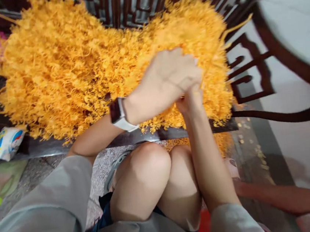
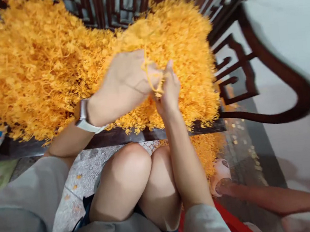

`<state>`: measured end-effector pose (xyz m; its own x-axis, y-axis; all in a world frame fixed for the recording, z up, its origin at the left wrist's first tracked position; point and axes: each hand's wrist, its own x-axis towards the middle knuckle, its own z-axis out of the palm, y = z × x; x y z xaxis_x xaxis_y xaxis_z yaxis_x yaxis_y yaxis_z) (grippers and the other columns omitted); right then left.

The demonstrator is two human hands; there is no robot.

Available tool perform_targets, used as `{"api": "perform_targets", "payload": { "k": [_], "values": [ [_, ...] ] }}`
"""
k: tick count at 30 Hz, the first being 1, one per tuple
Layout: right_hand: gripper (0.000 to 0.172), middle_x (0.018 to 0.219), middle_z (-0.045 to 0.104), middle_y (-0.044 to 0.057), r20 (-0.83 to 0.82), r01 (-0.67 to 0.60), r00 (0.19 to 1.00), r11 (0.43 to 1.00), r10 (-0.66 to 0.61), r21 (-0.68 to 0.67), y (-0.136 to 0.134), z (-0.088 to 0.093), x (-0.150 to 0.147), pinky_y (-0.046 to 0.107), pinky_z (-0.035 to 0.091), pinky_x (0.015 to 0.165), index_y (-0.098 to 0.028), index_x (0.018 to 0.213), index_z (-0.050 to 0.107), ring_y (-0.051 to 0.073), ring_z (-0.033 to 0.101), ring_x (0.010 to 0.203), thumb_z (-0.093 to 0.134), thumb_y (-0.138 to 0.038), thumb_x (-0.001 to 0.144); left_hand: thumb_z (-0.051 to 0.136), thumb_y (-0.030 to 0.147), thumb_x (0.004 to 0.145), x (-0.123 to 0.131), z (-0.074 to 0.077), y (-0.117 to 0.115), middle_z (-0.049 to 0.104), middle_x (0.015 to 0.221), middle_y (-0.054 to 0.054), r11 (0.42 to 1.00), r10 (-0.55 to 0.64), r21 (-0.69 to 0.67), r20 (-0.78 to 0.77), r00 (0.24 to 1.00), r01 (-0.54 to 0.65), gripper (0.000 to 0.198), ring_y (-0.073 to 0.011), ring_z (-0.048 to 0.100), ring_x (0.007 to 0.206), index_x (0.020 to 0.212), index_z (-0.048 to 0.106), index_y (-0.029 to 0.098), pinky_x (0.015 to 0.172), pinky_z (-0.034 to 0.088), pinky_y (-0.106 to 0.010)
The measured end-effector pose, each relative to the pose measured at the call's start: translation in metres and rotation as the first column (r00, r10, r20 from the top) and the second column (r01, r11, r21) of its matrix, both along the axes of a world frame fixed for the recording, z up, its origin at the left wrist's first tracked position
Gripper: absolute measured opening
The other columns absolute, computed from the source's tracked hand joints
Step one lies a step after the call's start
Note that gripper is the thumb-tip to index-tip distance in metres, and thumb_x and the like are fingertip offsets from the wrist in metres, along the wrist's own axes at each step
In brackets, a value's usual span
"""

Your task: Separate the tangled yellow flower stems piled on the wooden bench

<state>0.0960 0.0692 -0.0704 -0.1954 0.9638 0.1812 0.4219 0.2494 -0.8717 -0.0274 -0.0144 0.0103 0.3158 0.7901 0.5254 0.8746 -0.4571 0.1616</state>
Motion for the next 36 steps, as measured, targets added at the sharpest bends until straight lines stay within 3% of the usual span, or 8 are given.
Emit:
{"api": "perform_targets", "payload": {
  "k": [6, 12, 17, 20, 24, 27, 30, 36],
  "values": [
    [0.064, 0.067, 0.045, -0.007, -0.54, -0.041, 0.83, 0.949, -0.141, -0.312, -0.019, 0.035, 0.001, 0.02, 0.028, 0.044, -0.027, 0.088, 0.046, 0.009, 0.04, 0.051, 0.064, -0.088, 0.082, 0.05, 0.03, 0.106, -0.023, -0.002, 0.014, 0.075, 0.089, -0.007, 0.998, 0.055, -0.025, 0.033, 0.998, -0.054, 0.035, -0.0215, 0.067, 0.096, 0.091, 0.079, 0.019, 0.084, 0.046, -0.037],
    [0.057, 0.06, 0.034, -0.01, -0.695, -0.126, 0.717, 0.973, -0.045, -0.194, -0.048, 0.062, -0.002, 0.022, 0.017, 0.043, -0.028, 0.093, 0.044, 0.006, 0.025, 0.044, 0.064, -0.081, 0.089, 0.062, 0.016, 0.094, -0.045, 0.006, 0.032, 0.077, 0.08, 0.0, 0.987, 0.1, 0.074, 0.407, 0.908, -0.142, 0.022, -0.0124, 0.068, 0.078, 0.081, 0.08, 0.017, 0.076, 0.047, -0.027],
    [0.049, 0.059, 0.031, -0.009, -0.676, -0.101, 0.737, 0.99, 0.006, -0.102, -0.048, 0.054, 0.012, 0.024, 0.018, 0.043, -0.027, 0.091, 0.043, 0.007, 0.024, 0.045, 0.064, -0.072, 0.095, 0.077, 0.016, 0.086, -0.122, 0.02, 0.037, 0.067, 0.062, 0.001, 0.687, 0.064, 0.466, 0.725, 0.686, -0.558, 0.019, -0.0108, 0.058, 0.061, 0.067, 0.076, 0.015, 0.068, 0.041, -0.026],
    [0.049, 0.061, 0.028, -0.008, -0.605, -0.051, 0.796, 0.998, 0.012, -0.047, -0.028, 0.037, 0.013, 0.025, 0.023, 0.045, -0.026, 0.084, 0.042, 0.008, 0.027, 0.047, 0.063, -0.068, 0.097, 0.079, 0.021, 0.088, -0.136, 0.028, 0.027, 0.064, 0.058, 0.002, 0.761, 0.035, 0.394, 0.769, 0.638, -0.516, 0.018, -0.0083, 0.052, 0.055, 0.071, 0.079, 0.015, 0.06, 0.036, -0.025],
    [0.051, 0.072, 0.047, -0.001, -0.466, -0.007, 0.885, 1.0, -0.002, -0.017, 0.001, 0.017, 0.009, 0.026, 0.037, 0.052, -0.024, 0.093, 0.057, 0.012, 0.042, 0.058, 0.054, -0.074, 0.099, 0.076, 0.017, 0.091, -0.1, 0.024, 0.025, 0.071, 0.065, 0.001, 0.904, 0.071, 0.218, 0.771, 0.633, -0.367, 0.016, -0.0096, 0.059, 0.059, 0.075, 0.079, 0.017, 0.058, 0.038, -0.024],
    [0.063, 0.111, 0.066, 0.011, -0.363, -0.021, 0.932, 1.0, 0.025, 0.016, 0.007, 0.012, 0.011, 0.034, 0.053, 0.073, -0.023, 0.109, 0.068, 0.02, 0.063, 0.091, 0.049, -0.082, 0.097, 0.074, 0.025, 0.095, -0.069, 0.016, 0.033, 0.072, 0.07, 0.0, 0.96, 0.055, 0.146, 0.74, 0.67, -0.24, 0.016, -0.012, 0.06, 0.063, 0.08, 0.075, 0.019, 0.059, 0.041, -0.026],
    [0.068, 0.143, 0.06, 0.014, -0.286, -0.014, 0.957, 0.996, 0.039, 0.09, 0.002, 0.015, 0.016, 0.043, 0.053, 0.1, -0.023, 0.111, 0.072, 0.028, 0.058, 0.13, 0.046, -0.085, 0.096, 0.072, 0.033, 0.097, -0.053, 0.01, 0.038, 0.07, 0.072, -0.001, 0.981, 0.03, 0.109, 0.73, 0.683, -0.159, 0.021, -0.0121, 0.057, 0.061, 0.081, 0.072, 0.02, 0.058, 0.04, -0.027],
    [0.061, 0.111, 0.073, 0.011, -0.514, 0.022, 0.858, 0.998, 0.008, 0.052, -0.006, 0.027, 0.018, 0.037, 0.055, 0.083, -0.023, 0.112, 0.062, 0.02, 0.068, 0.093, 0.049, -0.081, 0.097, 0.068, 0.039, 0.099, -0.046, 0.008, 0.037, 0.068, 0.067, -0.001, 0.999, 0.029, -0.006, 0.736, 0.677, -0.037, 0.028, -0.0125, 0.057, 0.058, 0.078, 0.067, 0.02, 0.055, 0.039, -0.026]
  ]
}}
